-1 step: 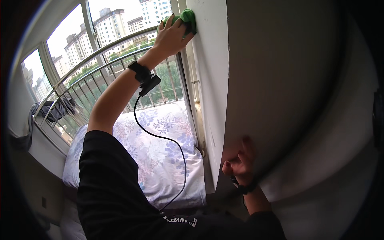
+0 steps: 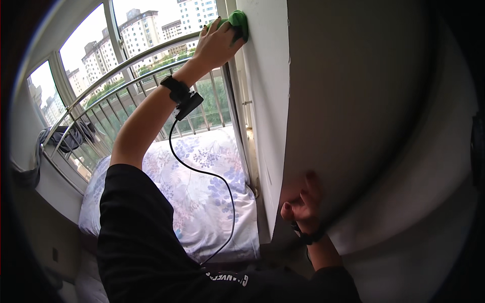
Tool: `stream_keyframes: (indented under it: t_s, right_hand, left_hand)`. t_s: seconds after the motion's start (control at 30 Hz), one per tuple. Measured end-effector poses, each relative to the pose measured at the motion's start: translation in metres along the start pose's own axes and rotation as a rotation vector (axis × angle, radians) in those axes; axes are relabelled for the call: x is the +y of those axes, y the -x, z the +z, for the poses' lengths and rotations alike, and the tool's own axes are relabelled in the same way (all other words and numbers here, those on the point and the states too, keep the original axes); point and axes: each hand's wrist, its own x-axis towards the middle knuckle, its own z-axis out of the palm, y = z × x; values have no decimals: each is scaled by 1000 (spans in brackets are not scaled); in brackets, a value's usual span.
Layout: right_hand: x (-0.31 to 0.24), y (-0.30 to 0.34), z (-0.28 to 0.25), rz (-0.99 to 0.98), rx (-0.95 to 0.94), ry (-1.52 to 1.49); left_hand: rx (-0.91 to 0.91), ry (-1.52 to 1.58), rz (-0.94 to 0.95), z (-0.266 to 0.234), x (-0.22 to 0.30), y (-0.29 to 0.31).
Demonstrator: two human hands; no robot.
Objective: The person wipes a window ledge with a cloth and then pulls a mattress cover over the ledge area.
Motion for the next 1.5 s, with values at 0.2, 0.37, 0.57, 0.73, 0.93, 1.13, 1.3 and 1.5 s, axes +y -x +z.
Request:
stream_keyframes:
  t_s: [0.2,0.37,0.57,0.73,0.93,1.13,1.3,1.5]
  right_hand:
    - [2,-2,1,-22,-20,40]
    - [4,-7,6,-33,-19,51]
    - [0,-18,-8,-47,-17,302]
    - [-77,63,-4,-27,-227,-419]
    - [-140,238,4,1170,-1440,-650]
    - [-120,390,15,1576,-1503,-94]
    - [-118,417,31,1697,-1217,-185]
    - [-115,409,36,1414,-1345,-293]
  left_hand:
    - [-56,290,-150,-41,11,-12]
    - [19,126,-52,-59,-10,6]
    - [-401,249,-689,-147,0,55]
    - [-168,-96,-634,-221,-28,271]
    - [-523,-135,-1843,-299,106,637]
    - [-64,870,-3045,-300,308,706]
    - [510,736,-3055,-243,333,702]
    - [858,876,-2874,-242,328,722]
